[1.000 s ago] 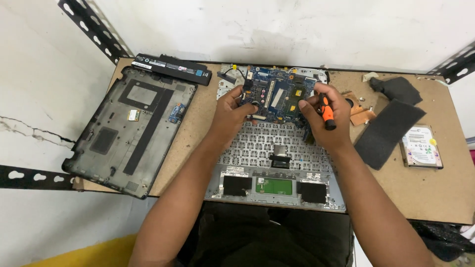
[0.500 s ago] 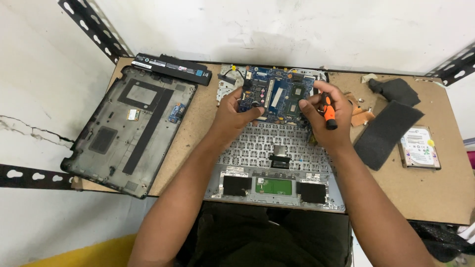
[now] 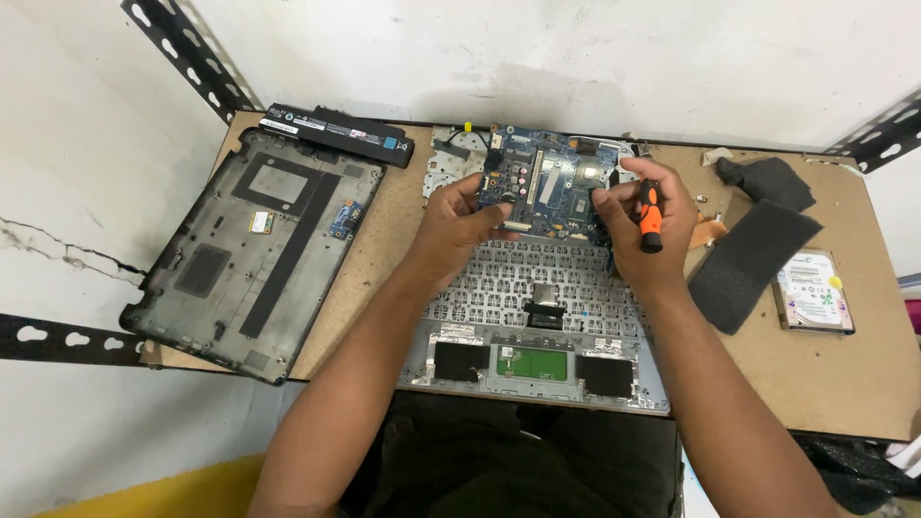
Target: A person is working on the internal components of a laptop, handling the motherboard and using a screwdriver to adjust parts.
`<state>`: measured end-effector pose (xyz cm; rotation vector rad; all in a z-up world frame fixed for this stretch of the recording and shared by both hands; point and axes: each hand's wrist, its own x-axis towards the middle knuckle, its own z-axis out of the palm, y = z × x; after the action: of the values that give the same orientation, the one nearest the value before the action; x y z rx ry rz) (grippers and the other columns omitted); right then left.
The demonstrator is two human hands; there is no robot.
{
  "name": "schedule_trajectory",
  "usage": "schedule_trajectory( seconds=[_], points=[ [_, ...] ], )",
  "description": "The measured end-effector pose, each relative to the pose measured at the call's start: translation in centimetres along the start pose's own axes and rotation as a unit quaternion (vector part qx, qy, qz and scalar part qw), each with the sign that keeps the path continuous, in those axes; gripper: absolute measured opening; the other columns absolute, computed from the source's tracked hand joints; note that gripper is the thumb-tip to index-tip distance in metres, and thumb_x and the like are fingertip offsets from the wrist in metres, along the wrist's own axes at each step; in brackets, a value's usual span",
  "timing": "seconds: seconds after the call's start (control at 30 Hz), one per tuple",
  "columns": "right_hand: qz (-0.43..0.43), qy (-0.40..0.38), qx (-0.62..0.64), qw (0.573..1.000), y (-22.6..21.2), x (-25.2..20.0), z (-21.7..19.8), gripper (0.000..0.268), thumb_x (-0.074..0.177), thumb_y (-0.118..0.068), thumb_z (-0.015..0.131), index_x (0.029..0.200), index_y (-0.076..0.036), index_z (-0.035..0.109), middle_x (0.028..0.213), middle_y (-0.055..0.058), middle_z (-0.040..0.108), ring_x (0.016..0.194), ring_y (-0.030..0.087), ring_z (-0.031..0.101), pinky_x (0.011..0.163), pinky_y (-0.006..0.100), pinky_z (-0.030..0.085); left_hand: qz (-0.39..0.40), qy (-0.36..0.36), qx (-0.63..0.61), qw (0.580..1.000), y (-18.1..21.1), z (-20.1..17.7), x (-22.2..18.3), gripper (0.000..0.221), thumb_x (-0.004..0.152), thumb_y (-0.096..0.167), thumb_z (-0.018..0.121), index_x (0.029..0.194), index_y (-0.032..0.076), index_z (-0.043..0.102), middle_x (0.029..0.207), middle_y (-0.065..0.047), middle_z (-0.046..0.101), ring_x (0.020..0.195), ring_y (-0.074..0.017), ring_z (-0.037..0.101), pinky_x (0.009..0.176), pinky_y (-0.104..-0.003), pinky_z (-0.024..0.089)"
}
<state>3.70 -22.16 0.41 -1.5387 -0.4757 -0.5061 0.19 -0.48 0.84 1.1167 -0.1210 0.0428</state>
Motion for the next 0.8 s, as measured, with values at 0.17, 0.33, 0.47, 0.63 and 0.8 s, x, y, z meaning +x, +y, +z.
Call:
schedule_trajectory(
  seconds=[0.17, 0.33, 0.47, 0.63, 0.8],
  points=[
    [-0.028, 0.018, -0.013, 0.999, -0.1, 0.0, 0.0, 0.03, 0.088, -0.001, 0.075, 0.112, 0.005, 0.057, 0.073, 0.014, 0.062, 0.055, 0.009, 0.051, 0.051, 0.02, 0.04, -0.002, 0.02, 0.004, 1.0, -0.6, -0.7, 0.4, 0.026, 0.082, -0.005, 0.061, 0.108, -0.006, 0.062, 0.083, -0.017, 0.067, 0.073, -0.0249, 0.07, 0.062, -0.037, 0.064],
    [-0.043, 0.021, -0.042, 0.998, -0.2, 0.0, -0.1, 0.028, 0.088, 0.001, 0.075, 0.109, 0.006, 0.058, 0.073, 0.016, 0.063, 0.054, 0.011, 0.05, 0.05, 0.022, 0.04, 0.001, 0.035, 0.006, 0.999, -0.2, -0.5, 0.1, 0.026, 0.082, -0.006, 0.06, 0.108, -0.005, 0.062, 0.083, -0.018, 0.068, 0.074, -0.026, 0.07, 0.062, -0.037, 0.064],
    [-0.037, 0.026, -0.029, 0.999, -0.4, 0.0, 0.0, 0.027, 0.088, 0.001, 0.074, 0.108, 0.005, 0.057, 0.074, 0.016, 0.063, 0.053, 0.01, 0.048, 0.051, 0.022, 0.039, -0.008, 0.042, -0.009, 0.999, -0.6, -0.7, 0.2, 0.027, 0.082, -0.005, 0.061, 0.108, -0.005, 0.061, 0.084, -0.019, 0.068, 0.074, -0.0263, 0.07, 0.062, -0.036, 0.065],
    [-0.032, 0.029, -0.02, 0.999, -0.4, 0.0, 0.1, 0.026, 0.088, 0.001, 0.075, 0.107, 0.005, 0.058, 0.074, 0.016, 0.063, 0.052, 0.009, 0.047, 0.051, 0.021, 0.039, -0.011, 0.036, -0.015, 0.999, -1.2, -1.2, 0.5, 0.025, 0.081, -0.004, 0.064, 0.106, -0.004, 0.061, 0.084, -0.02, 0.068, 0.073, -0.0273, 0.07, 0.06, -0.036, 0.065],
    [-0.034, 0.026, -0.02, 0.999, -0.4, 0.0, 0.0, 0.028, 0.088, -0.001, 0.076, 0.107, 0.005, 0.057, 0.074, 0.016, 0.063, 0.05, 0.008, 0.046, 0.05, 0.021, 0.037, -0.02, 0.039, -0.016, 0.999, -1.4, -1.4, 0.6, 0.022, 0.08, -0.004, 0.065, 0.103, -0.004, 0.061, 0.084, -0.021, 0.069, 0.074, -0.0273, 0.07, 0.06, -0.038, 0.065]
  ],
)
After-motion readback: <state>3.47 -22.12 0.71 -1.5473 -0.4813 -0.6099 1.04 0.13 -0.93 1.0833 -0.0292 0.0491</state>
